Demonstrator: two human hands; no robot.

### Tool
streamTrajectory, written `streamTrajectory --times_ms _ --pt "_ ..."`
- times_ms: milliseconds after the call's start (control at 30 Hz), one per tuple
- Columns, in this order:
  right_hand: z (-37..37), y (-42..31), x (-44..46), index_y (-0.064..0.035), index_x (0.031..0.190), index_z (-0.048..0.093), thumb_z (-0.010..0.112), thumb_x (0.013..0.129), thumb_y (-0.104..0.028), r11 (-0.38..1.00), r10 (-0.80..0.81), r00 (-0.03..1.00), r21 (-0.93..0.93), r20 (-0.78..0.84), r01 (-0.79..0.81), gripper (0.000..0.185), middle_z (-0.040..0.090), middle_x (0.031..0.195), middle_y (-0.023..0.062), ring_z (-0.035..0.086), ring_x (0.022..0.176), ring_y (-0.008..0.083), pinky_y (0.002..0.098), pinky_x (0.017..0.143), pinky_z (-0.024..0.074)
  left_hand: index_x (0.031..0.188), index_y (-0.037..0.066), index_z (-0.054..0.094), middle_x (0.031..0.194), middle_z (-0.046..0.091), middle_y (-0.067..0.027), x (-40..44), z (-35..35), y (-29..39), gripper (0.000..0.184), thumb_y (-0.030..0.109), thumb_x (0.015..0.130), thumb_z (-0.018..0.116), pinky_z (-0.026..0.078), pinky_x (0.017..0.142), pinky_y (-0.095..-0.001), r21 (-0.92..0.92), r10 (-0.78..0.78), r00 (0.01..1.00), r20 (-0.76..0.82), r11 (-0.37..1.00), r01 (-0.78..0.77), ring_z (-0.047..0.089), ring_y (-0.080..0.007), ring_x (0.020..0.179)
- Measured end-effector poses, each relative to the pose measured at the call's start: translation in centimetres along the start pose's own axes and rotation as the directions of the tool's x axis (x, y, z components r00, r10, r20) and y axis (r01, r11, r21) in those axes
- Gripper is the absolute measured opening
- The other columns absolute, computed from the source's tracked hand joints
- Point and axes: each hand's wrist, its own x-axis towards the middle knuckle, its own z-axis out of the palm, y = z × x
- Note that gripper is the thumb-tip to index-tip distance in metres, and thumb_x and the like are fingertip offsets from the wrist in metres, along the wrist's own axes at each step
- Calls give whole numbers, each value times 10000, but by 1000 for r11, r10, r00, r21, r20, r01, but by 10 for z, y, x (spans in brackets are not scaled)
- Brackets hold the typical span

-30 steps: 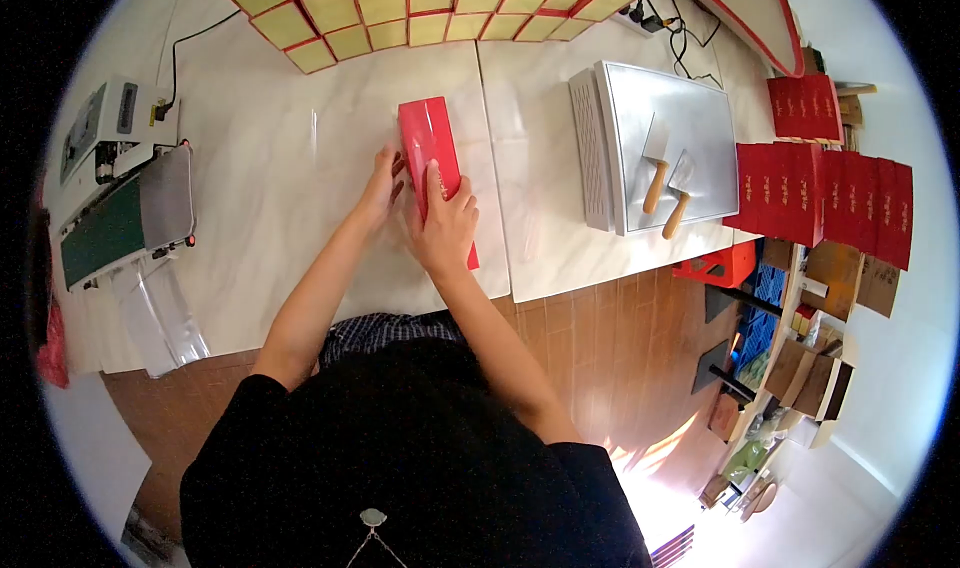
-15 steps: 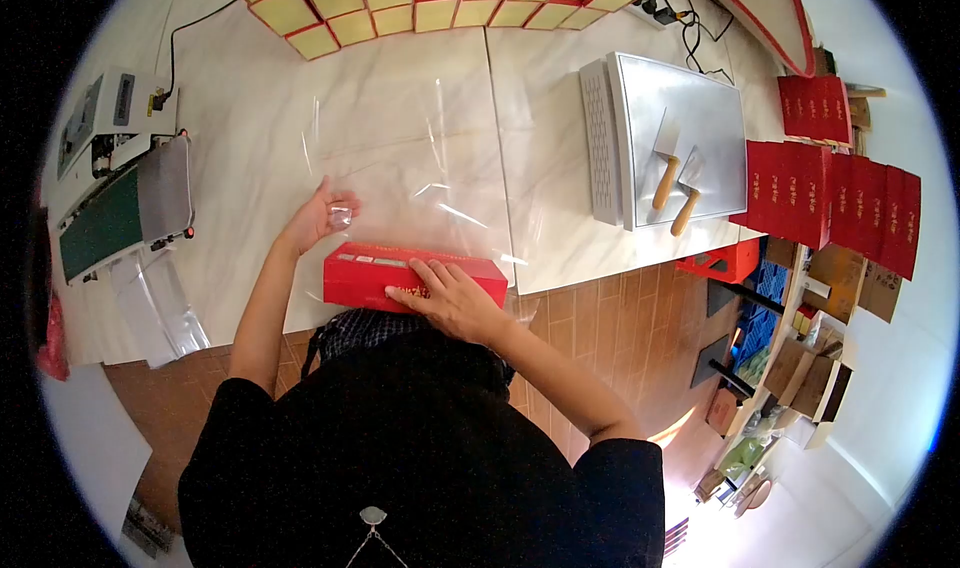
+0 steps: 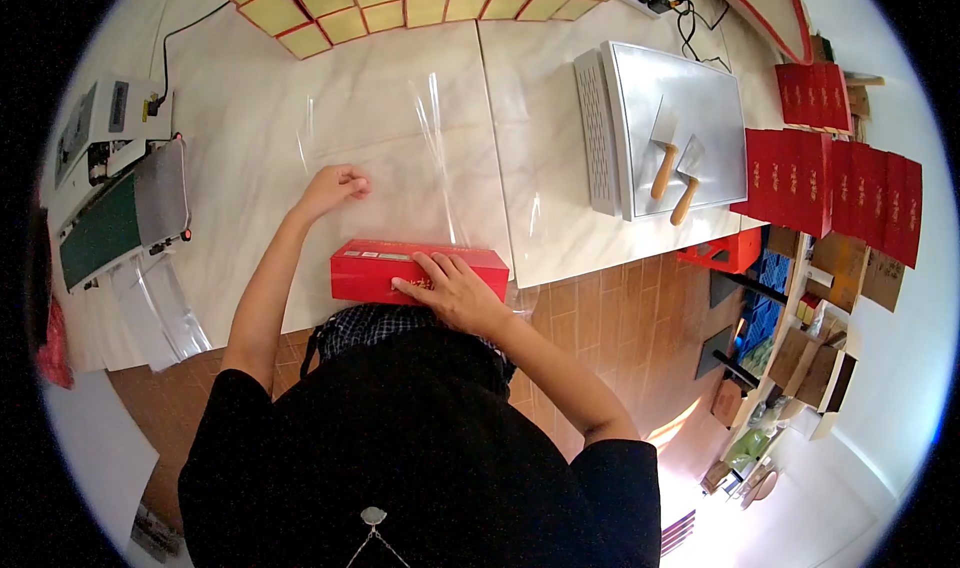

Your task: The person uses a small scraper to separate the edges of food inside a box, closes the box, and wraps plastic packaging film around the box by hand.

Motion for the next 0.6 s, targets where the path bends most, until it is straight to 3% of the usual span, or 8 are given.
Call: streamTrajectory --times_ms 67,133,267,367,467,533,567,600 --pt "3 1 -3 -254 1445 428 593 842 -154 1000 4 1000 7 -19 -4 633 443 1385 225 482 1197 376 467 1029 390 1010 -29 656 927 714 -105 3 -6 -9 177 121 926 616 542 713 -273 18 -6 998 -56 1000 7 697 -158 798" --pt "6 2 -5 -258 1447 425 587 846 -153 1000 7 999 13 -39 -6 631 445 1385 219 482 1197 373 466 1033 387 1011 -32 651 902 714 -108 2 -11 -14 190 135 937 600 542 700 -271 40 -47 972 -228 998 57 699 -163 763" --pt "7 3 -8 -264 1452 419 564 863 -149 1000 16 999 22 -34 -15 618 440 1392 214 482 1197 365 462 1045 375 1005 -26 654 903 715 -104 1 -16 -12 199 152 950 582 542 696 -268 36 -99 958 -270 993 112 697 -160 774" --pt "8 3 -8 -269 1456 415 556 866 -144 1000 8 999 25 -36 -7 620 442 1393 213 483 1198 361 460 1045 373 1010 -18 655 895 714 -101 19 -24 6 224 181 963 564 540 688 -262 92 0 954 -301 995 29 693 -157 770" --pt "13 5 -8 -276 1446 434 593 833 -126 1000 6 999 30 -47 -5 651 442 1391 199 481 1200 358 458 1049 372 990 -15 666 883 712 -96 45 -25 32 278 249 957 586 533 691 -259 83 15 975 -223 997 4 687 -152 765" --pt "13 5 -8 -280 1434 453 632 801 -110 999 14 998 31 -56 -12 679 440 1392 186 478 1203 357 456 1055 370 1002 7 677 920 709 -88 52 -9 66 274 266 930 622 528 732 -285 351 -36 999 -30 935 44 672 -149 804" --pt "11 4 -8 -280 1435 452 630 802 -113 999 14 999 32 -47 -13 678 438 1396 186 477 1206 357 457 1056 368 1002 7 677 920 709 -88 54 2 75 274 266 930 622 528 732 -285 352 -35 999 -28 935 42 672 -149 804" --pt "10 4 -8 -281 1436 450 629 804 -116 999 16 999 34 -39 -15 678 436 1400 187 476 1209 356 457 1057 367 1002 18 685 916 713 -92 55 14 84 273 272 910 641 530 738 -297 494 2 997 75 869 -39 676 -163 809"
